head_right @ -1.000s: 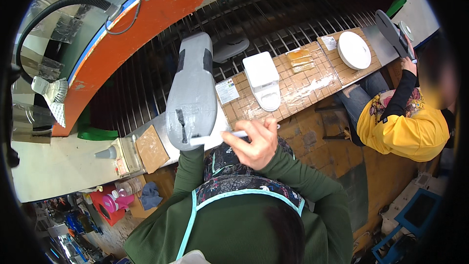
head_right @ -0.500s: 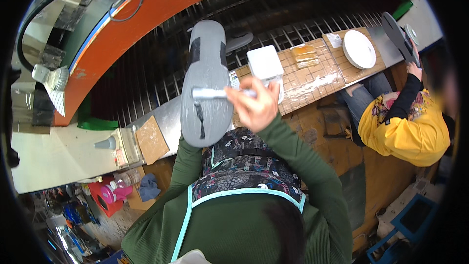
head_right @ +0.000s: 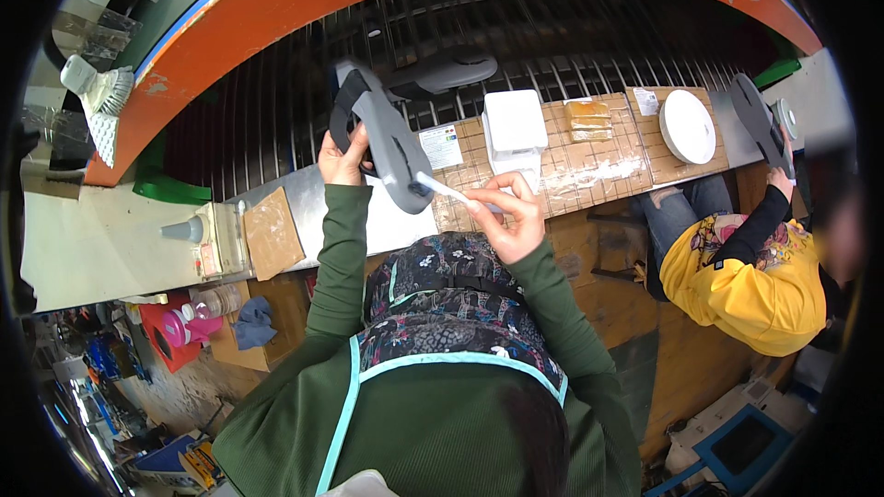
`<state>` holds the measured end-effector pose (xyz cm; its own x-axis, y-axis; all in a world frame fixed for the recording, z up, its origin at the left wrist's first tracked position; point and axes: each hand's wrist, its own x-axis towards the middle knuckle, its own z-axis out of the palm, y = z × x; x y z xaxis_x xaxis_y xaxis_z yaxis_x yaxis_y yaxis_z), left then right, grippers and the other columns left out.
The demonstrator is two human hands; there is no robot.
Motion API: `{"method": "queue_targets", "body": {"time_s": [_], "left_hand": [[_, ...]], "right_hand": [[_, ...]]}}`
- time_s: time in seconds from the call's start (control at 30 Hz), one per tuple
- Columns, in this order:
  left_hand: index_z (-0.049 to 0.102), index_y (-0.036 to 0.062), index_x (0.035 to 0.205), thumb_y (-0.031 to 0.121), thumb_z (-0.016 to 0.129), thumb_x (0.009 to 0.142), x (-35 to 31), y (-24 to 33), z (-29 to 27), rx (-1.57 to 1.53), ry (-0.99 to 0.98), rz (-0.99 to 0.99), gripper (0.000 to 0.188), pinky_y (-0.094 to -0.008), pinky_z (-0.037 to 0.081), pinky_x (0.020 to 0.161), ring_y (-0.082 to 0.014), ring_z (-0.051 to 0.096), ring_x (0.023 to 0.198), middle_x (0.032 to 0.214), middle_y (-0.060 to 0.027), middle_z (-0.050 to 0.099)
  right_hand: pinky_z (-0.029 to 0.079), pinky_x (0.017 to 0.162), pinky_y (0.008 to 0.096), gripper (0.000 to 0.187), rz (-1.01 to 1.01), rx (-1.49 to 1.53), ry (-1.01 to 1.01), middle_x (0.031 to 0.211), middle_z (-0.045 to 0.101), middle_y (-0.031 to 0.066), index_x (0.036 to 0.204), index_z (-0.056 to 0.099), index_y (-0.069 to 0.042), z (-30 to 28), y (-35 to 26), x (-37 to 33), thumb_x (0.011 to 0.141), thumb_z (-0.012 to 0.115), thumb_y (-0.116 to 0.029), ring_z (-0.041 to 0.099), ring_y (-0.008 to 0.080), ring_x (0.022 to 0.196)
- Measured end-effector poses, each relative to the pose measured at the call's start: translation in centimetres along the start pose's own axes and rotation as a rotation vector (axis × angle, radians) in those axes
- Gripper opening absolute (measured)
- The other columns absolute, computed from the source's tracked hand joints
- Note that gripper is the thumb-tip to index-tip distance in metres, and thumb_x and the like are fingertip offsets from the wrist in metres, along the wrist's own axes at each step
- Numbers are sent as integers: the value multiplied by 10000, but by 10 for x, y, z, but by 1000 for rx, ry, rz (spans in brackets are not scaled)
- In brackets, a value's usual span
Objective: The person paints a gray plastic part with white paint using a small brush. They repeatedly dip the brush into a white container and apply paint to the edges and surfaces of the part while holding it in the other hand.
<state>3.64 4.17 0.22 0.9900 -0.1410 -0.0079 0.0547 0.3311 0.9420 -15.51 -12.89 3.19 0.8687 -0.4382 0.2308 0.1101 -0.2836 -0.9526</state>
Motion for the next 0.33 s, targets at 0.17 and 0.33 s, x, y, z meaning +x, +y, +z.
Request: {"method": "queue_targets", "body": {"time_s": [0.17, 0.33], "left_hand": [[575, 7, 945, 113, 847, 683, -1, 22, 3, 195, 120, 97, 391, -236, 512, 609, -100, 624, 729, 908, -119, 683], [588, 6, 977, 92, 851, 669, 5, 17, -6, 186, 175, 30, 414, -271, 524, 780, -141, 634, 800, 934, -114, 678]], "right_hand": [[441, 638, 211, 178, 211, 342, 74, 929, 539, 27, 1034, 662, 38, -19, 13, -9, 873, 627, -30, 533, 85, 806], [354, 564, 235, 288, 435, 748, 184, 918, 585, 56, 1159, 594, 31, -26, 33, -14, 921, 585, -130, 469, 72, 708]]}}
